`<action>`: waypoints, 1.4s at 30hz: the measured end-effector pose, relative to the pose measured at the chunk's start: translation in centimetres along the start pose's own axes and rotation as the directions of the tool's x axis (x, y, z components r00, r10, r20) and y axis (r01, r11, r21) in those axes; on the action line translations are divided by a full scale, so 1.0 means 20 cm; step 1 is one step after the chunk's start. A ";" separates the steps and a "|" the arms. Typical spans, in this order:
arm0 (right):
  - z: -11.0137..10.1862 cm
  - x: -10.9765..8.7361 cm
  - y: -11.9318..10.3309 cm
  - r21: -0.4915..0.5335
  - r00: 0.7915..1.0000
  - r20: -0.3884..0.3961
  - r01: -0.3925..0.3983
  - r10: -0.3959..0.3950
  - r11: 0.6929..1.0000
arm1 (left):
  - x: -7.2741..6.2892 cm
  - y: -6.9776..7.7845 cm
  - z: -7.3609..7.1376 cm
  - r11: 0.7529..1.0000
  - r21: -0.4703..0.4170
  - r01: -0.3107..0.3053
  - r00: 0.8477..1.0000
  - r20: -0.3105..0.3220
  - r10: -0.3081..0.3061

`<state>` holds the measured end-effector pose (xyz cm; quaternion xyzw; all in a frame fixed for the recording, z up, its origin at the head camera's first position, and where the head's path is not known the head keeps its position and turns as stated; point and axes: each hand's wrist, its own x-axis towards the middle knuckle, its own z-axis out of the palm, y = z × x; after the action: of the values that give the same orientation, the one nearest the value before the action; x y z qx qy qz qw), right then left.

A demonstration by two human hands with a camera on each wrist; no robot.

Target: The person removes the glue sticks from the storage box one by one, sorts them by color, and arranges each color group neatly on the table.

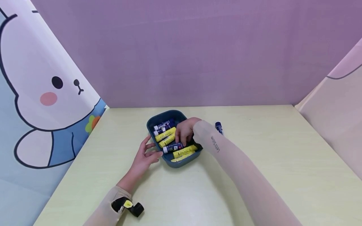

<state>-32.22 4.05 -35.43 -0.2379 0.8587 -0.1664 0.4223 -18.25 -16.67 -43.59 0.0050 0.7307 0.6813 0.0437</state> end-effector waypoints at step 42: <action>-0.04 -0.28 0.33 0.473 0.772 -0.516 0.619 -0.372 0.628 | -0.01 0.01 -0.03 1.000 0.019 0.018 1.000 -0.012 -0.017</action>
<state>-31.76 12.75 -34.56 -0.2812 0.7158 -0.5915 0.2421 -18.17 -17.20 -43.40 -0.0049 0.7373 0.6740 0.0454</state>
